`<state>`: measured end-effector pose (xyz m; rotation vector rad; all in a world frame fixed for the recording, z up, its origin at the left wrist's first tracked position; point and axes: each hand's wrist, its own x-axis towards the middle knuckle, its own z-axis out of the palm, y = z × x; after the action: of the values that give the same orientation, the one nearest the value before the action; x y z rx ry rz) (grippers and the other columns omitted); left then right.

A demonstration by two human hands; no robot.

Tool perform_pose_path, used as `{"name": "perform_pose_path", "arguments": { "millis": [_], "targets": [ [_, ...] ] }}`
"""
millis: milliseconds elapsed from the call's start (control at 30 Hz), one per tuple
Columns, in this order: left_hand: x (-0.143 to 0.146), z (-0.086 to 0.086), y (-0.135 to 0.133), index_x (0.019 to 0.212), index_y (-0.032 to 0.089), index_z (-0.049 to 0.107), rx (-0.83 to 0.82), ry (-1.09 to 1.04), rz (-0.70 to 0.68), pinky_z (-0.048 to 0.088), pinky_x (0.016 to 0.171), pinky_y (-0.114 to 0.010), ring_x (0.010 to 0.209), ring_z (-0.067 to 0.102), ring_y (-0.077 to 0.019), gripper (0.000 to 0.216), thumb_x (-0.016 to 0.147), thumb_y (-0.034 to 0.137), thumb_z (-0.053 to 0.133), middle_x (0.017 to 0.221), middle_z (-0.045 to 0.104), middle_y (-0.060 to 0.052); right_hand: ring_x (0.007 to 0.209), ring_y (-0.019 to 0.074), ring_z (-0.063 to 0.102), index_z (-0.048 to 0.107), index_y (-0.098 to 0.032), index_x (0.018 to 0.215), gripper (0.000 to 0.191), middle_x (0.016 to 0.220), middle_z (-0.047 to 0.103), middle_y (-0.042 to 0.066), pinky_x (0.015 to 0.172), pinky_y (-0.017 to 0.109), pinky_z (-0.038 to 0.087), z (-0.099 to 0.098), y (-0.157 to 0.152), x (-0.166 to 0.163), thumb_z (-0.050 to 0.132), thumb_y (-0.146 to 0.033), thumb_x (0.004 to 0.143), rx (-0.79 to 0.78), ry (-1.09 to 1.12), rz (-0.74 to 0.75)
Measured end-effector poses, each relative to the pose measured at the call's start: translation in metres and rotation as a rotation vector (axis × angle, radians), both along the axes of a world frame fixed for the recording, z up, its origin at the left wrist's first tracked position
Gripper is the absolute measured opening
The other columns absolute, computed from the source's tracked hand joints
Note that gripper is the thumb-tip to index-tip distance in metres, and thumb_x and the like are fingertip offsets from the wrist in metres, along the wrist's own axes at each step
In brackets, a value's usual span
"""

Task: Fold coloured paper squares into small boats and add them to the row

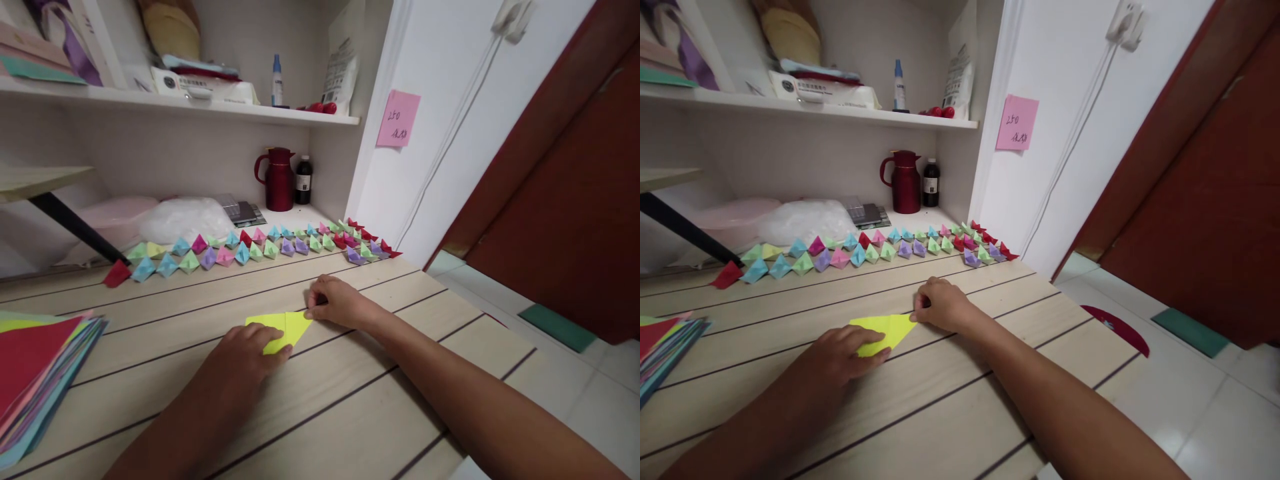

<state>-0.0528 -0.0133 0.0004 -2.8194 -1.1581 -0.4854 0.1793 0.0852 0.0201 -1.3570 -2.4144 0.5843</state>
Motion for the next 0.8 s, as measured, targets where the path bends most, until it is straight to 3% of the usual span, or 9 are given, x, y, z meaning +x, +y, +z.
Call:
{"name": "perform_pose_path", "arguments": {
  "millis": [133, 233, 400, 500, 633, 800],
  "targets": [
    [0.002, 0.001, -0.001, 0.113, 0.029, 0.065, 0.029, -0.017, -0.006, 0.045, 0.081, -0.040, 0.098, 0.059, -0.0234, 0.042, 0.081, 0.008, 0.046, 0.113, 0.067, -0.007, 0.081, 0.0172, 0.054, 0.065, -0.019, 0.082, 0.030, 0.088, 0.059, 0.004, 0.069, 0.026, 0.038, 0.001, -0.006, -0.003, 0.068, -0.049, 0.076, 0.030, 0.028, -0.004],
    [0.005, 0.003, -0.003, 0.110, 0.028, 0.065, 0.038, -0.001, 0.013, 0.045, 0.079, -0.040, 0.094, 0.060, -0.0224, 0.036, 0.087, 0.011, 0.044, 0.107, 0.068, -0.007, 0.079, 0.0174, 0.052, 0.062, -0.018, 0.083, 0.039, 0.088, 0.058, 0.005, 0.068, 0.027, 0.037, 0.002, -0.014, -0.007, 0.069, -0.055, 0.072, 0.058, -0.007, 0.009],
    [0.007, 0.002, -0.008, 0.110, 0.026, 0.064, 0.045, 0.010, 0.018, 0.045, 0.083, -0.041, 0.097, 0.059, -0.0223, 0.033, 0.086, 0.011, 0.047, 0.110, 0.068, -0.006, 0.069, 0.0134, 0.049, 0.054, -0.019, 0.076, 0.032, 0.079, 0.056, 0.000, 0.059, 0.024, 0.035, 0.003, -0.018, -0.008, 0.074, -0.042, 0.069, -0.049, 0.062, 0.057],
    [0.007, 0.003, -0.012, 0.108, 0.023, 0.065, 0.038, 0.017, 0.032, 0.045, 0.086, -0.043, 0.100, 0.060, -0.0234, 0.034, 0.084, 0.007, 0.047, 0.114, 0.067, -0.006, 0.061, 0.0109, 0.047, 0.053, -0.020, 0.087, 0.029, 0.069, 0.055, -0.004, 0.053, 0.022, 0.034, 0.002, -0.018, -0.006, 0.072, -0.037, 0.072, -0.210, 0.190, 0.062],
    [0.010, 0.008, -0.017, 0.109, 0.021, 0.065, 0.005, 0.026, 0.059, 0.044, 0.090, -0.044, 0.102, 0.060, -0.0236, 0.035, 0.083, 0.005, 0.047, 0.116, 0.068, -0.007, 0.056, 0.0099, 0.046, 0.054, -0.022, 0.109, 0.043, 0.064, 0.052, -0.007, 0.049, 0.020, 0.033, 0.003, -0.020, -0.005, 0.072, -0.027, 0.070, -0.309, 0.243, 0.071],
    [0.016, 0.009, -0.016, 0.117, 0.022, 0.060, 0.002, 0.017, 0.132, 0.040, 0.096, -0.048, 0.101, 0.061, -0.0241, 0.032, 0.088, 0.015, 0.052, 0.112, 0.069, -0.006, 0.052, 0.0078, 0.042, 0.058, -0.022, 0.109, 0.037, 0.061, 0.048, -0.007, 0.048, 0.019, 0.033, 0.007, -0.027, -0.008, 0.066, -0.019, 0.073, -0.419, 0.353, 0.098]
  ]
}}
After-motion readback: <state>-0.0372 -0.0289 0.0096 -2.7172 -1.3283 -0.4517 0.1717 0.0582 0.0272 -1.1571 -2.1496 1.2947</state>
